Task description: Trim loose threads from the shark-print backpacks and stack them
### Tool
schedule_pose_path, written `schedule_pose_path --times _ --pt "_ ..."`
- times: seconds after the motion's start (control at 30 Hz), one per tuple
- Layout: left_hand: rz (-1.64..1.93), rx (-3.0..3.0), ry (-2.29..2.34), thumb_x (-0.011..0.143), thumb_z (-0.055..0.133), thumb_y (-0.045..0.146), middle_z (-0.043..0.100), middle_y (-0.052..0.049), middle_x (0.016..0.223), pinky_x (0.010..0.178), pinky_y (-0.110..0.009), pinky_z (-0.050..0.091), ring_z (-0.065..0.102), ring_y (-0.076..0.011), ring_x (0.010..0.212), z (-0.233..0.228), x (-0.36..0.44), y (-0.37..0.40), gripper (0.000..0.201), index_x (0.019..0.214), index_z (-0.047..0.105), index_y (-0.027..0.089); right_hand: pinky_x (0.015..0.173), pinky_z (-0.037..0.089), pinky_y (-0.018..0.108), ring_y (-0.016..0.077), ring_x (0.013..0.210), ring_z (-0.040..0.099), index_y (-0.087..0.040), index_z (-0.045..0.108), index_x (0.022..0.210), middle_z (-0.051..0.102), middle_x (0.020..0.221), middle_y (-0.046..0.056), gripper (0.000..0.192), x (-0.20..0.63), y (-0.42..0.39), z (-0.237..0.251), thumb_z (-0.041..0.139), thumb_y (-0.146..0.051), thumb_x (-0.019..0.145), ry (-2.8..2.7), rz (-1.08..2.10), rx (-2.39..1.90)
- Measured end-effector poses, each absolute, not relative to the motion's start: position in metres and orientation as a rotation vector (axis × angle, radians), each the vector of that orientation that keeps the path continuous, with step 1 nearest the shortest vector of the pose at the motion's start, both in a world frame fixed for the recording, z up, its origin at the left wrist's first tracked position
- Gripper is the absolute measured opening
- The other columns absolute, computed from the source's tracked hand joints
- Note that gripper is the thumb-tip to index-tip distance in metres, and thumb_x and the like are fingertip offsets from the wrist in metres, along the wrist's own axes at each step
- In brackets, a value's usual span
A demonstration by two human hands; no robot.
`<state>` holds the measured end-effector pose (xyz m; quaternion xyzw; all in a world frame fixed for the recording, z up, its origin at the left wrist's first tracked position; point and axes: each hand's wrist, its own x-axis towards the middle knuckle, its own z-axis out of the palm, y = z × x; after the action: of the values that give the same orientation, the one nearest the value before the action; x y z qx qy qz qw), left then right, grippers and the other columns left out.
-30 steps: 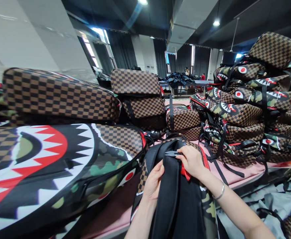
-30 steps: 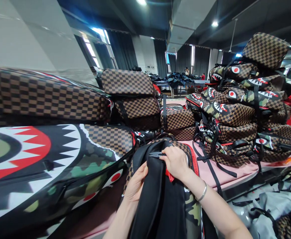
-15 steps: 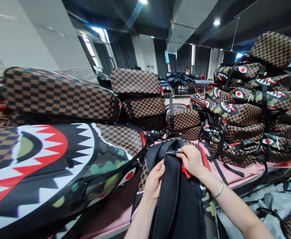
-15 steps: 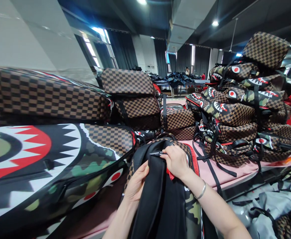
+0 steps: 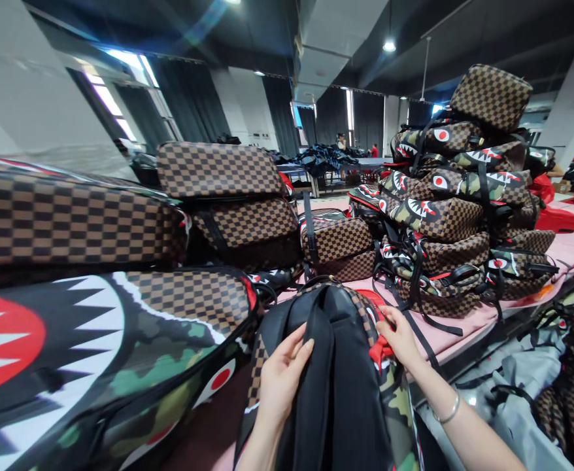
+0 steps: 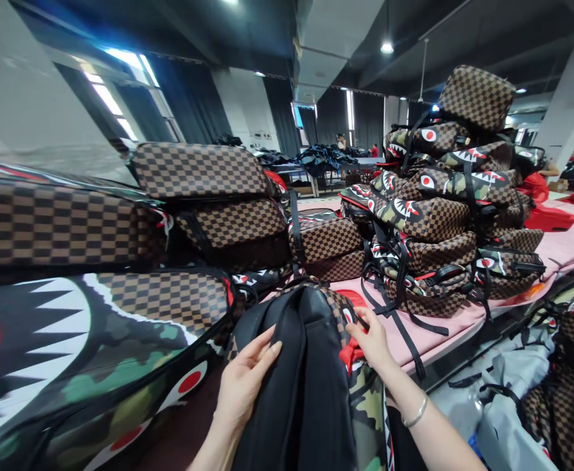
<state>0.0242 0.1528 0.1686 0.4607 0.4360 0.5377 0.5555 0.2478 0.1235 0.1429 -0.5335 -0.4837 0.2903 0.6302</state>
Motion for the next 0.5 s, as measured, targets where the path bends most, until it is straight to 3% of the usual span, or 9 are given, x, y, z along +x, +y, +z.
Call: schedule_pose_path --times 0.27,0.4,0.5 --pt "1.058 1.629 1.255 0.066 0.062 0.031 0.056 -0.009 0.126 0.101 -0.041 0.038 0.049 -0.0272 0.118 0.133 0.029 0.161 0.059 0.124 0.050 0.020 0.083 0.050 0.040 0.0245 0.092 0.063 -0.017 0.066 0.103 0.068 0.100 0.008 0.039 0.261 0.093 0.073 0.064 -0.038 0.070 -0.995 0.840 -1.290" --pt "0.978 1.790 1.348 0.069 0.054 0.022 0.051 -0.009 0.131 0.104 -0.044 0.033 0.046 -0.0275 0.121 0.102 0.031 0.152 0.059 0.127 0.045 0.023 0.072 0.053 0.036 0.0224 0.078 0.065 -0.018 0.070 0.094 0.070 0.084 0.005 0.034 0.263 0.091 0.058 0.061 -0.041 0.072 -0.992 0.856 -1.328" --pt "0.893 2.011 1.380 0.069 0.048 0.015 0.051 -0.013 0.130 0.104 -0.046 0.032 0.046 -0.0297 0.120 0.088 0.035 0.141 0.051 0.119 0.053 0.018 0.070 0.052 0.034 0.0206 0.074 0.064 -0.017 0.070 0.087 0.070 0.080 0.004 0.029 0.268 0.098 0.050 0.059 -0.040 0.073 -0.991 0.817 -1.353"
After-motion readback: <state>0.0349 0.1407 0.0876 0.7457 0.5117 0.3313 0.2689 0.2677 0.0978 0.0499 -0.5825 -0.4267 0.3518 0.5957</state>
